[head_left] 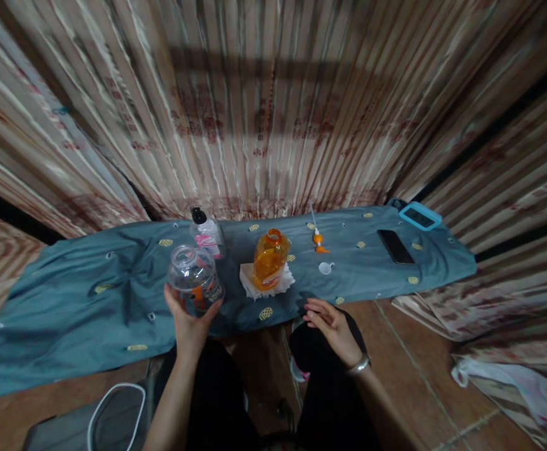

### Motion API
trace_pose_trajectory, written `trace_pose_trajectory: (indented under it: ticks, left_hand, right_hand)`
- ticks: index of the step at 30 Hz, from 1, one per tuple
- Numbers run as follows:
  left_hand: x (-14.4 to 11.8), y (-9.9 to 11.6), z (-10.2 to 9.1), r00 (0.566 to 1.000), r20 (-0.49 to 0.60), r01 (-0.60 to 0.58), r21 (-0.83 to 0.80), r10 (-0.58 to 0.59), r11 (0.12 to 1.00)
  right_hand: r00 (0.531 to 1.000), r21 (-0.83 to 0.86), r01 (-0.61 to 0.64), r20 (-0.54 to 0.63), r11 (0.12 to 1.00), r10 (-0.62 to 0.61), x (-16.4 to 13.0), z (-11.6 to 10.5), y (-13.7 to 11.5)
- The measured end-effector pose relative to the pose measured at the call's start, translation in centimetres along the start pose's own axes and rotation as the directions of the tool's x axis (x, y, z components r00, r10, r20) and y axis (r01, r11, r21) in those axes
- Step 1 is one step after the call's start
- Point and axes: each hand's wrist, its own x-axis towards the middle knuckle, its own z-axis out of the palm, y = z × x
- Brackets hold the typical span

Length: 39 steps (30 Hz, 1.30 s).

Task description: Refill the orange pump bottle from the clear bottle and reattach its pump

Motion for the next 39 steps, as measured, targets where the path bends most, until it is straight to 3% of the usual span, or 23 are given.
trace_pose_trajectory:
  ticks: [4, 6, 8, 11, 14, 17, 20, 23, 25, 30, 33, 35, 39]
  left_hand:
    - [-5.0, 0.9, -2.3, 1.0, -0.028, 0.007, 0.055, -0.005, 0.998]
    - [-7.2, 1.4, -2.8, 0.999, 0.009, 0.037, 0.036, -0.037, 0.999]
    - [-8.3, 2.0, -2.3, 0.992, 0.093, 0.086, 0.002, -0.086, 0.996]
    - [-7.4, 3.0, 0.6, 0.978, 0.206, 0.04, -0.091, -0.021, 0.995]
    - [-4.2, 3.9, 4.9, 0.961, 0.27, -0.014, -0.158, 0.057, 0.987]
    - [-1.3, 4.4, 8.6, 0.941, 0.332, -0.009, -0.161, 0.063, 0.987]
    - [0.0, 3.8, 10.6, 0.93, 0.357, -0.034, -0.154, 0.087, 0.988]
    - [-0.1, 2.7, 11.2, 0.932, 0.355, -0.021, -0.14, 0.07, 0.99]
    - [-0.2, 2.1, 11.5, 0.93, 0.363, -0.003, -0.143, 0.056, 0.99]
    - [-0.1, 1.7, 12.5, 0.918, 0.386, -0.026, -0.182, 0.095, 0.983]
    - [-0.2, 1.8, 13.2, 0.918, 0.384, -0.035, -0.177, 0.102, 0.984]
    - [-0.3, 1.7, 13.5, 0.917, 0.381, -0.052, -0.17, 0.114, 0.984]
    - [-0.3, 1.5, 13.7, 0.915, 0.371, -0.105, -0.162, 0.159, 0.981]
  right_hand:
    - [0.995, -0.062, 0.097, -0.017, 0.993, -0.098, 2.0, -1.0, -0.4]
    - [0.983, -0.231, 0.147, -0.071, 0.962, -0.167, 4.7, -1.9, -1.5]
    - [0.962, -0.51, 0.102, -0.167, 0.854, -0.215, 8.6, -2.7, -3.2]
    - [0.94, -0.634, 0.003, -0.262, 0.773, -0.218, 15.0, -3.0, -5.8]
    - [0.93, -0.686, -0.094, -0.318, 0.721, -0.182, 20.0, -2.4, -7.3]
    - [0.942, -0.706, -0.129, -0.307, 0.697, -0.137, 22.5, -1.6, -7.6]
    - [0.952, -0.691, -0.111, -0.279, 0.715, -0.122, 22.9, -1.3, -7.9]
    - [0.964, -0.635, -0.054, -0.235, 0.771, -0.126, 21.0, -1.8, -8.7]
    - [0.973, -0.577, 0.009, -0.184, 0.816, -0.141, 18.0, -2.6, -9.6]
    - [0.974, -0.268, 0.227, 0.073, 0.936, -0.216, 6.1, -6.3, -12.3]
    - [0.968, -0.381, 0.25, 0.128, 0.89, -0.217, -0.6, -8.5, -14.1]
    - [0.965, -0.463, 0.26, 0.141, 0.847, -0.219, -3.5, -9.4, -15.2]
    - [0.966, -0.565, 0.259, 0.161, 0.784, -0.203, -4.9, -10.2, -17.3]
